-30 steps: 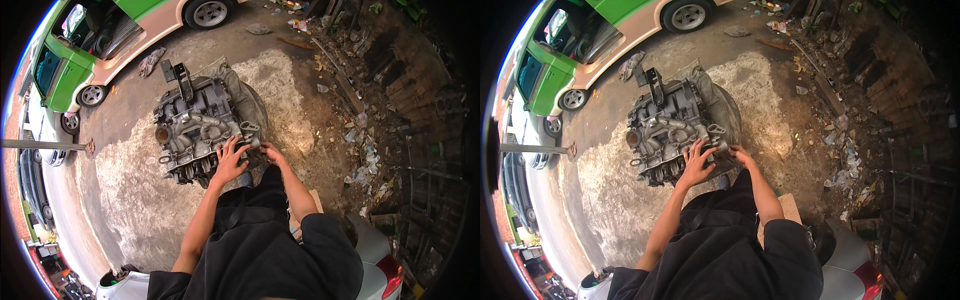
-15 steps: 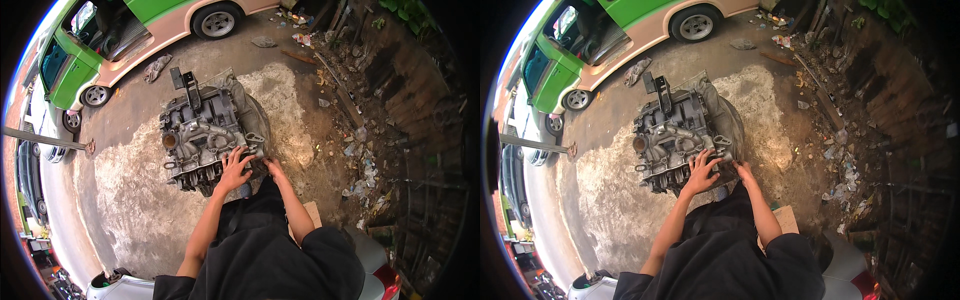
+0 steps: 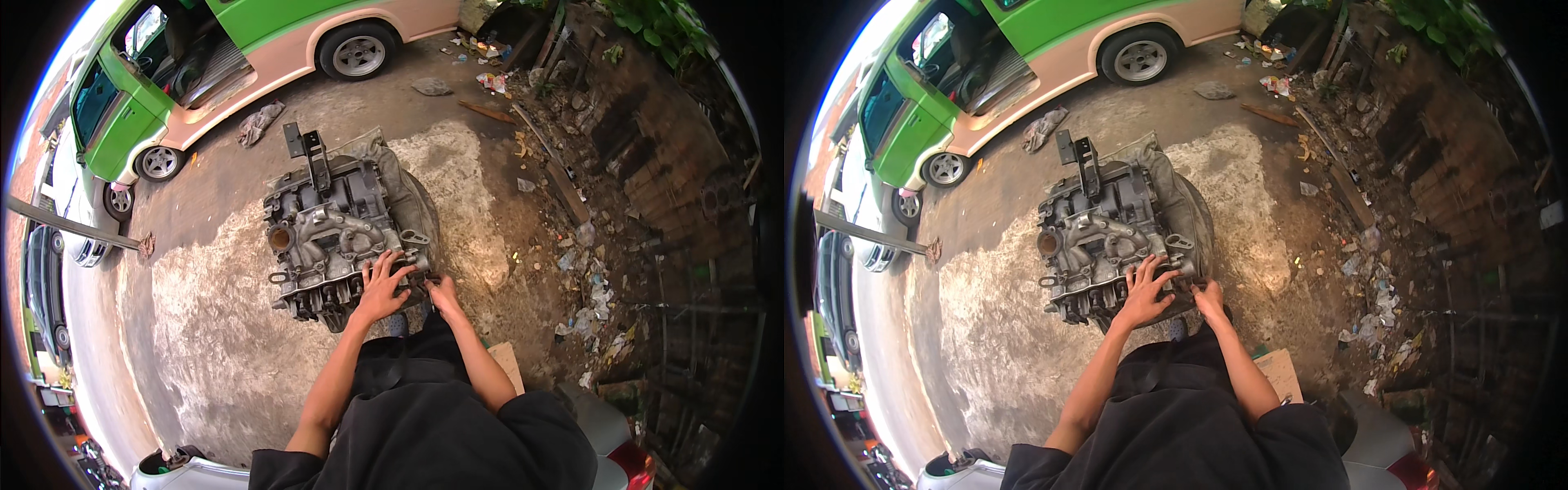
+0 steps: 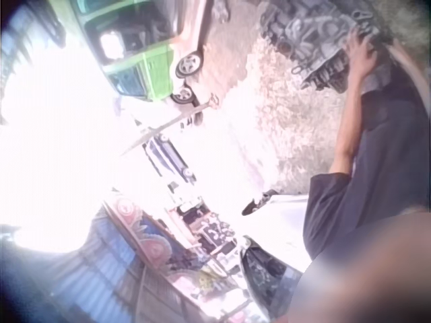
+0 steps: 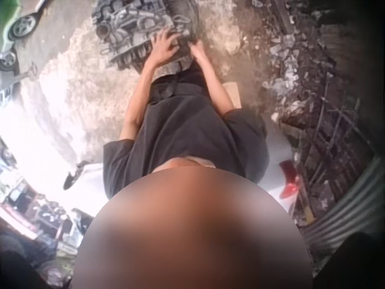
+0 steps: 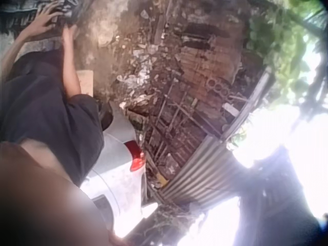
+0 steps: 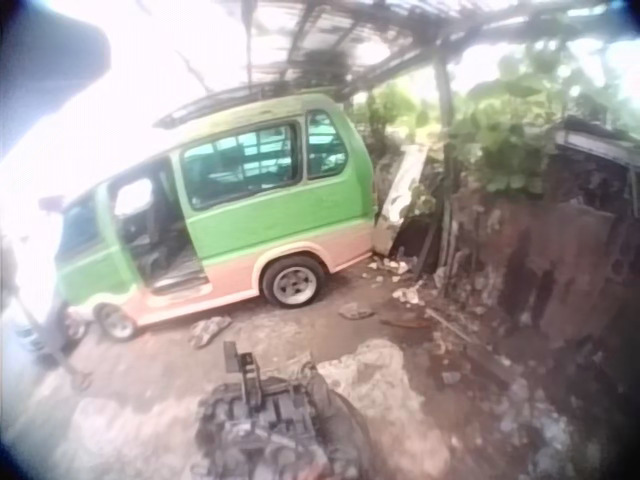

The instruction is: The person uses a wrench to loosen and remove bolts from a car engine block resting on a cloth on the ground. They repeatedly turn the wrench, remove a bolt, place it on a nearby cardboard, and continue with the next bolt.

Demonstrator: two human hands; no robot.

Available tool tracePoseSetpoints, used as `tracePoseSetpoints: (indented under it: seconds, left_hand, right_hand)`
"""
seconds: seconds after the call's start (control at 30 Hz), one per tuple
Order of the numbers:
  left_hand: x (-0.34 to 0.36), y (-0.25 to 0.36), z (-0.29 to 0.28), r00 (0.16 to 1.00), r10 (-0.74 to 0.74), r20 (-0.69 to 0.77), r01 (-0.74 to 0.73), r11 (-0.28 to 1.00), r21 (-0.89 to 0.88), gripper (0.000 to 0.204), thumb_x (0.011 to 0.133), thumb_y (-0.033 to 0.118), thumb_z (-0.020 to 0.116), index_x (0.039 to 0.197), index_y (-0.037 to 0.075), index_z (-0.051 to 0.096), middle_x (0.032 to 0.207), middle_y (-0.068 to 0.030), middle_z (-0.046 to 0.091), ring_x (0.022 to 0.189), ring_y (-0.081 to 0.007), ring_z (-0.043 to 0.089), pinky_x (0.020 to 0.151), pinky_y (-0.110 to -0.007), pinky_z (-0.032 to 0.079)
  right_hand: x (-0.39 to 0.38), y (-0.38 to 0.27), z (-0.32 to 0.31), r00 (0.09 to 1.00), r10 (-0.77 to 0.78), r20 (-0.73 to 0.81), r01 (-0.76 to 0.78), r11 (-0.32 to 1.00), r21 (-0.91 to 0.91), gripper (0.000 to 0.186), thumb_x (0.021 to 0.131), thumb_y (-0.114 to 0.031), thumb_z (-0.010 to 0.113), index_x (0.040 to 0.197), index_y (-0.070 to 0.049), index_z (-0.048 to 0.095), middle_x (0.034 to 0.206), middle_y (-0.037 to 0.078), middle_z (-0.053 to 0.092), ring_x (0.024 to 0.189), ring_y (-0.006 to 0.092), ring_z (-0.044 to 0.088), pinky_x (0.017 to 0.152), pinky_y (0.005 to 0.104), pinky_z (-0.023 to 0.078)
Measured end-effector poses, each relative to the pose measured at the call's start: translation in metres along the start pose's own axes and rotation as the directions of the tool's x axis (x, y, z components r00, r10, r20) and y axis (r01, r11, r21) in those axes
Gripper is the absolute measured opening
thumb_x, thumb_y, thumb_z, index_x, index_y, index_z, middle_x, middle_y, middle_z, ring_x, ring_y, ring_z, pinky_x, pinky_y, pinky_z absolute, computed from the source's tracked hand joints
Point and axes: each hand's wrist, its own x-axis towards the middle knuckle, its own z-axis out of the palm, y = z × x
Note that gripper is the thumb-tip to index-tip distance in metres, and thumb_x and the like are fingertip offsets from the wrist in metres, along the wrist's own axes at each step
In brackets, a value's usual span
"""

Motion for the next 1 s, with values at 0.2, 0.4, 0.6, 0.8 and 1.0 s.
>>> tracePoseSetpoints:
  seconds: [0.2, 0.4, 0.6, 0.8, 1.0]
  left_hand:
    - [-0.001, 0.002, -0.002, 1.000, 0.006, -0.002, -0.005, 1.000, 0.027, 0.058, 0.092, 0.033, 0.075, 0.147, 0.033, 0.057, 0.168, -0.0049, 0.032, 0.162, -0.0312, 0.015, 0.128, -0.064, 0.006]
    - [0.000, 0.003, -0.002, 1.000, 0.006, -0.020, -0.006, 1.000, 0.018, 0.060, 0.091, 0.032, 0.076, 0.149, 0.034, 0.056, 0.168, -0.0048, 0.032, 0.162, -0.0311, 0.016, 0.127, -0.064, 0.007]
    - [0.000, 0.001, 0.000, 1.000, 0.009, -0.022, -0.009, 1.000, 0.009, 0.061, 0.090, 0.030, 0.076, 0.148, 0.033, 0.056, 0.167, -0.0052, 0.033, 0.161, -0.0317, 0.017, 0.127, -0.064, 0.006]
    - [0.000, -0.002, 0.002, 0.999, 0.010, -0.031, -0.011, 1.000, -0.018, 0.060, 0.089, 0.031, 0.077, 0.147, 0.033, 0.058, 0.166, -0.0060, 0.034, 0.161, -0.0326, 0.017, 0.126, -0.064, 0.003]
    - [0.000, 0.001, -0.001, 0.999, 0.026, -0.035, -0.026, 1.000, -0.003, 0.058, 0.091, 0.029, 0.076, 0.146, 0.030, 0.059, 0.166, -0.0076, 0.035, 0.161, -0.0308, 0.017, 0.127, -0.063, 0.007]
  right_hand:
    - [-0.006, -0.006, -0.007, 0.998, -0.029, -0.058, 0.027, 0.999, -0.037, 0.030, 0.101, -0.008, 0.066, 0.128, 0.003, 0.066, 0.113, 0.019, 0.076, 0.088, 0.0245, 0.075, 0.073, 0.0386, 0.057]
    - [-0.009, 0.013, -0.004, 0.991, -0.030, -0.133, 0.036, 0.998, 0.048, 0.026, 0.102, -0.006, 0.064, 0.127, 0.000, 0.067, 0.113, 0.016, 0.076, 0.093, 0.0234, 0.075, 0.076, 0.0378, 0.057]
    - [0.012, 0.037, 0.013, 0.992, -0.005, -0.124, 0.040, 0.958, 0.285, 0.029, 0.100, -0.005, 0.064, 0.129, 0.000, 0.064, 0.114, 0.013, 0.072, 0.107, 0.0217, 0.070, 0.087, 0.0343, 0.054]
    - [0.023, 0.045, 0.021, 0.994, -0.053, -0.099, 0.099, 0.829, 0.550, 0.029, 0.099, -0.007, 0.060, 0.128, 0.001, 0.062, 0.112, 0.009, 0.068, 0.103, 0.0172, 0.065, 0.088, 0.0317, 0.050]
    - [0.021, 0.050, 0.012, 0.995, -0.094, -0.025, 0.093, 0.836, 0.541, 0.026, 0.100, -0.009, 0.059, 0.124, -0.002, 0.062, 0.112, 0.007, 0.066, 0.108, 0.0180, 0.063, 0.097, 0.0327, 0.047]
